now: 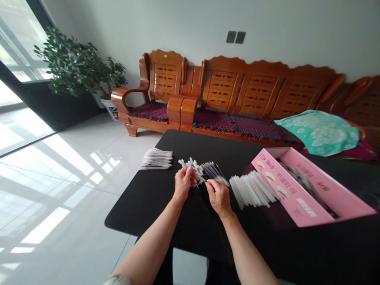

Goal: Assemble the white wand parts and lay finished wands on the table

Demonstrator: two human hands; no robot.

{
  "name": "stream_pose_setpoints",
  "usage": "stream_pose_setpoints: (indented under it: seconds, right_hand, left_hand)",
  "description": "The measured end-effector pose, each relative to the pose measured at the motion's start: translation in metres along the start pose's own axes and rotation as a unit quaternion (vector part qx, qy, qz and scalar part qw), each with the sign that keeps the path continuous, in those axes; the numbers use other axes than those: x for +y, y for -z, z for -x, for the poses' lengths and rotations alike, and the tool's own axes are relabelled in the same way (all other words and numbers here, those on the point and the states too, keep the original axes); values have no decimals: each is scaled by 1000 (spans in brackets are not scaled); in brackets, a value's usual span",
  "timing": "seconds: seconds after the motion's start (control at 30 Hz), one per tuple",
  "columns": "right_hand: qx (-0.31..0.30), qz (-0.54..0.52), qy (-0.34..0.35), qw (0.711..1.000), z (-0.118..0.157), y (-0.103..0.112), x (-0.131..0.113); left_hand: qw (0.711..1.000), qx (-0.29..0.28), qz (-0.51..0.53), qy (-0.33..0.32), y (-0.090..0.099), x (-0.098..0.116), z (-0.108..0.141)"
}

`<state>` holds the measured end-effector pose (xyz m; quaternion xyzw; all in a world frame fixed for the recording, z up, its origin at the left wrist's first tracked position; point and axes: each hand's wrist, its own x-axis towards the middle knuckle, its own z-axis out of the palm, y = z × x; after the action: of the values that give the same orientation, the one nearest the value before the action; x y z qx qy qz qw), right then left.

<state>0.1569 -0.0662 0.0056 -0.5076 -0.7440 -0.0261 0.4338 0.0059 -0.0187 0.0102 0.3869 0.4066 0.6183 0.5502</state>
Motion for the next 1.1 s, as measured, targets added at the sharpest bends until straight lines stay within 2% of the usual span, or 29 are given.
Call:
stream_pose_setpoints:
  seconds: [0.23,0.4,0.57,0.7,0.87,1.03,1.1]
  right_hand:
    - [-1,-3,-39,999,0,1,-1]
    - [-6,3,-19,1000,1,-1,0]
    - [-8,1,-45,999,1,-1,1]
    - [-7,-1,-23,1000,1,-1,1]
    - [-7,-2,-52,999,1,-1,1]
    - [-11,-1,-27,1000,1,-2,1]
    - [-9,1,-38,999,1,-2,1]
  left_hand:
    - [1000,3,0,0,0,0,0]
    - [1000,-1,-1,5,0,0,0]
    - [1000,3,-1,3,0,0,0]
    - [1000,0,0,3,0,0,0]
    - [1000,0,0,4,1,0,0]
    - [1000,0,-6,8,1,0,0]
    - [1000,-1,-8,7,1,0,0]
